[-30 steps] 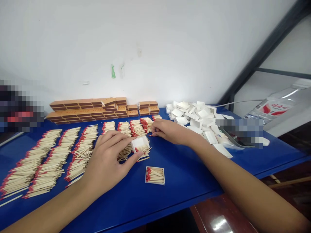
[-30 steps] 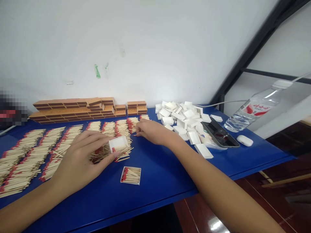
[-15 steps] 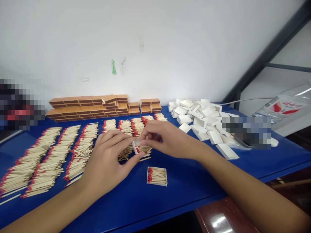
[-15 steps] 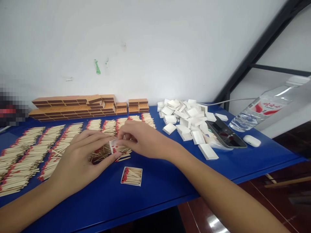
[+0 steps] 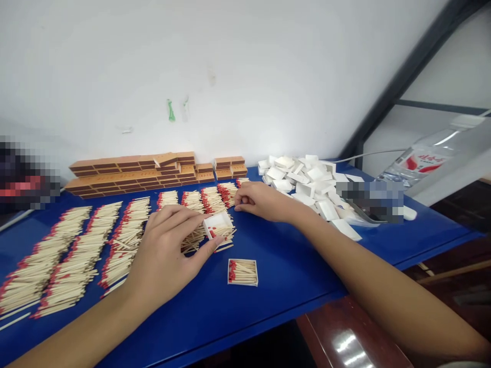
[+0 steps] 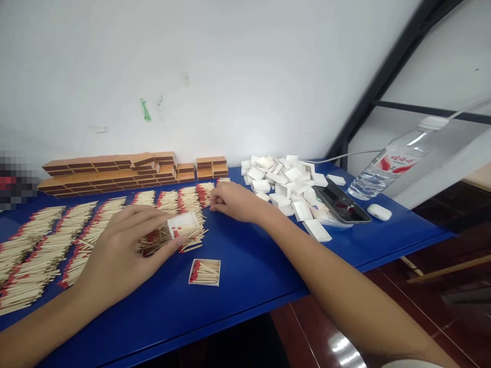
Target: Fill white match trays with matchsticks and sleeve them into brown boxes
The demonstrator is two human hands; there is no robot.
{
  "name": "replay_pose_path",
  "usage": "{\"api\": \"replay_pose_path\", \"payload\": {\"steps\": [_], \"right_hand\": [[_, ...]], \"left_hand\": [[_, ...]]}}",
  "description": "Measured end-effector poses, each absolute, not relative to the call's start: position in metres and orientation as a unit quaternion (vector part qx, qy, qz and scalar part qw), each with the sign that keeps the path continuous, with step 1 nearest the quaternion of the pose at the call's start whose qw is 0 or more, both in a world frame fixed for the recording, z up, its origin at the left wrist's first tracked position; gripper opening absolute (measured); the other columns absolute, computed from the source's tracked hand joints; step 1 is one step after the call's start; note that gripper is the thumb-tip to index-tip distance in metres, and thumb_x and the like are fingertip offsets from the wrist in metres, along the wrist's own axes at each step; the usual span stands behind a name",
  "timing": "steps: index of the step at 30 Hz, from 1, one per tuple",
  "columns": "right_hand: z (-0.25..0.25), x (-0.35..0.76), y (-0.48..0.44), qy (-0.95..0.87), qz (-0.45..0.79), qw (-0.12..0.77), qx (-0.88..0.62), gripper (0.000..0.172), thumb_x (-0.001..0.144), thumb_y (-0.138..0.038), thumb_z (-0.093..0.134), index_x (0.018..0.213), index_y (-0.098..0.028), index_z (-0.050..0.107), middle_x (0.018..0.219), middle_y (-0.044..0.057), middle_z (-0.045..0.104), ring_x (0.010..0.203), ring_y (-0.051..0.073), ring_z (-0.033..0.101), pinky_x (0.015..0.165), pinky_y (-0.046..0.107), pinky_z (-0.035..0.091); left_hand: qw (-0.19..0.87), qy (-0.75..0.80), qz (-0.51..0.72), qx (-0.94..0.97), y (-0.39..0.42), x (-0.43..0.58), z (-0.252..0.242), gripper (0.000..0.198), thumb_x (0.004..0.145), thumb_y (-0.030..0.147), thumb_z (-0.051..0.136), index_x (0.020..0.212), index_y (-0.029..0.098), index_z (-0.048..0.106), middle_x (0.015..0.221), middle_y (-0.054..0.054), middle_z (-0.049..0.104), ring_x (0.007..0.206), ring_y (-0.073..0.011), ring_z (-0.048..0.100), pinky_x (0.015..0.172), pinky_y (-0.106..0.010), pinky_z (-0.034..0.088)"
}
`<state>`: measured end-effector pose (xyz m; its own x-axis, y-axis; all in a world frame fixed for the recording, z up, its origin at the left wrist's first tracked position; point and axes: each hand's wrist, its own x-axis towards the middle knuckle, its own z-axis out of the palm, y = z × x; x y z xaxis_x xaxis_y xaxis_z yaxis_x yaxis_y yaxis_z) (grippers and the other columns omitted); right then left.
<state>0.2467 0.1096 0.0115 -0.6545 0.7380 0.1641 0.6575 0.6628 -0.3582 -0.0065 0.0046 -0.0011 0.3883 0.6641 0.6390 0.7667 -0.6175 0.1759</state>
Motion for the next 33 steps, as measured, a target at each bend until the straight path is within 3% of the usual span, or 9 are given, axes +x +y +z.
{"api": "replay_pose_path", "payload": {"steps": [5,21,27,33], "right_hand": [[0.010,0.248,0.112,-0.899,0.120,0.167,-0.387,0.006,0.092,-0.014,0.071,0.094,-0.018,0.068,0.083,0.002,0.061,0.080,0.017,0.053,0.072,0.027,0.037],[0.019,0.256,0.111,-0.894,0.131,0.179,-0.388,0.010,0.096,-0.017,0.065,0.086,-0.018,0.065,0.083,0.003,0.064,0.075,0.016,0.054,0.069,0.029,0.037],[0.015,0.258,0.112,-0.903,0.160,0.123,-0.379,0.010,0.093,-0.015,0.068,0.083,-0.019,0.068,0.085,0.003,0.065,0.076,0.015,0.054,0.068,0.029,0.037],[0.017,0.258,0.112,-0.906,0.138,0.127,-0.379,0.005,0.090,-0.015,0.074,0.090,-0.018,0.070,0.083,0.001,0.060,0.075,0.015,0.051,0.067,0.027,0.035]], "left_hand": [[0.075,-0.429,-0.348,-0.830,0.005,-0.006,-0.001,0.024,0.094,0.043,0.072,0.105,0.022,0.073,0.104,-0.006,0.076,0.105,-0.0286,0.065,0.096,-0.048,0.050],[0.071,-0.434,-0.341,-0.831,0.006,-0.006,-0.002,0.023,0.094,0.041,0.072,0.107,0.022,0.074,0.106,-0.005,0.077,0.106,-0.0289,0.064,0.097,-0.047,0.049],[0.067,-0.437,-0.340,-0.830,0.006,-0.006,-0.003,0.024,0.095,0.042,0.072,0.107,0.022,0.075,0.106,-0.005,0.077,0.106,-0.0282,0.064,0.097,-0.047,0.049],[0.067,-0.434,-0.343,-0.831,0.005,-0.006,-0.003,0.025,0.094,0.041,0.073,0.110,0.021,0.075,0.106,-0.006,0.077,0.105,-0.0282,0.064,0.098,-0.049,0.049]]}}
